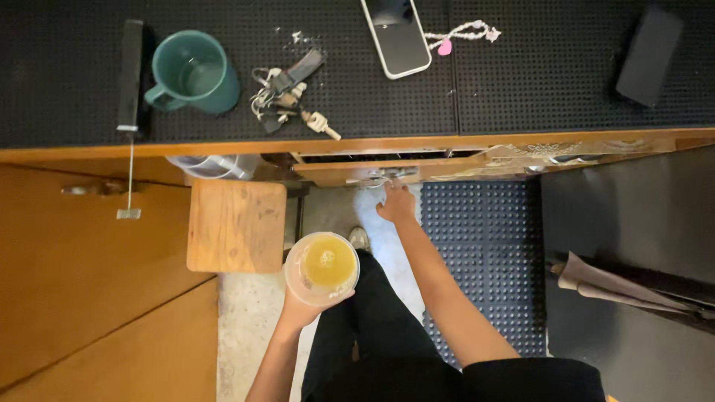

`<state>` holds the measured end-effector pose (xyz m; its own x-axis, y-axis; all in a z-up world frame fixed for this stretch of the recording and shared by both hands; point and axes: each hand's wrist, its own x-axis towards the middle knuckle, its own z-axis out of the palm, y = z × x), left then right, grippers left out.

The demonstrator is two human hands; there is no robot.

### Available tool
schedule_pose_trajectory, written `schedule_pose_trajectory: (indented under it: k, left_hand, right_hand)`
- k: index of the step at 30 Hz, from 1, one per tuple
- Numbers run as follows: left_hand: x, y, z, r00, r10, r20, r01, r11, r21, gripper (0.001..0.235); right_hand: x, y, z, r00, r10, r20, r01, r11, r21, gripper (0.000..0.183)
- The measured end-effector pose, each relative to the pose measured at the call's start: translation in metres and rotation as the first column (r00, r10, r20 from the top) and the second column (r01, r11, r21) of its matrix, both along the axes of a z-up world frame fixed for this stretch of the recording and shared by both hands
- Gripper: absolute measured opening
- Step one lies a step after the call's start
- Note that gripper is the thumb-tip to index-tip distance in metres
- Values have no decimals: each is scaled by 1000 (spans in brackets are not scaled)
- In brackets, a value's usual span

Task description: The person pours a yellow liquid from a bottle into a plastic cup placed on a digital scale, then retrieves a spoon from a drawer and stirs the contents. The cup is moved to a warmer and the spoon is returned to the sink area.

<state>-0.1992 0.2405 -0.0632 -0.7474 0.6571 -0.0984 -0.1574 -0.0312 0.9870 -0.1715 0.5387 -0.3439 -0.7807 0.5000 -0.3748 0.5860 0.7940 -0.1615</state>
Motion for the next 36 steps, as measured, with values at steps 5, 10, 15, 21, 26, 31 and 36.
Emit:
schedule_pose_trajectory:
  k: [5, 10, 15, 21, 26, 31, 36]
  left_hand:
    - [18, -27, 4, 1000, 21, 14, -20, 999, -28, 88]
    - [38, -39, 10, 995, 66, -80, -70, 996, -47, 89]
    - [47, -43, 16, 994, 55, -93, -54, 998, 13, 89]
    - [55, -51, 5, 998, 60, -31, -58, 996, 66, 86]
    - [52, -56, 7, 992, 99, -76, -93, 993, 76, 88]
    - [43, -55, 12, 988, 137, -70, -134, 990, 49, 86]
    - [31, -52, 13, 984, 172, -47, -169, 984, 52, 83]
  right_hand:
    - [41, -27, 10, 997, -15, 75, 21, 996, -84, 74]
    - [107, -69, 21, 1000, 6, -27, -11, 982, -186, 73]
    - [168, -107, 39, 979, -100, -180, -22, 820, -572, 57]
    - [203, -126, 45, 866, -312, -391, -124, 623, -772, 43]
    - [184, -117, 65, 798, -227, -558, -155, 818, -554, 25]
    - [162, -105, 103, 892, -266, -365, 70, 880, -470, 28]
    - [147, -99, 107, 921, -293, -255, 156, 880, -449, 40]
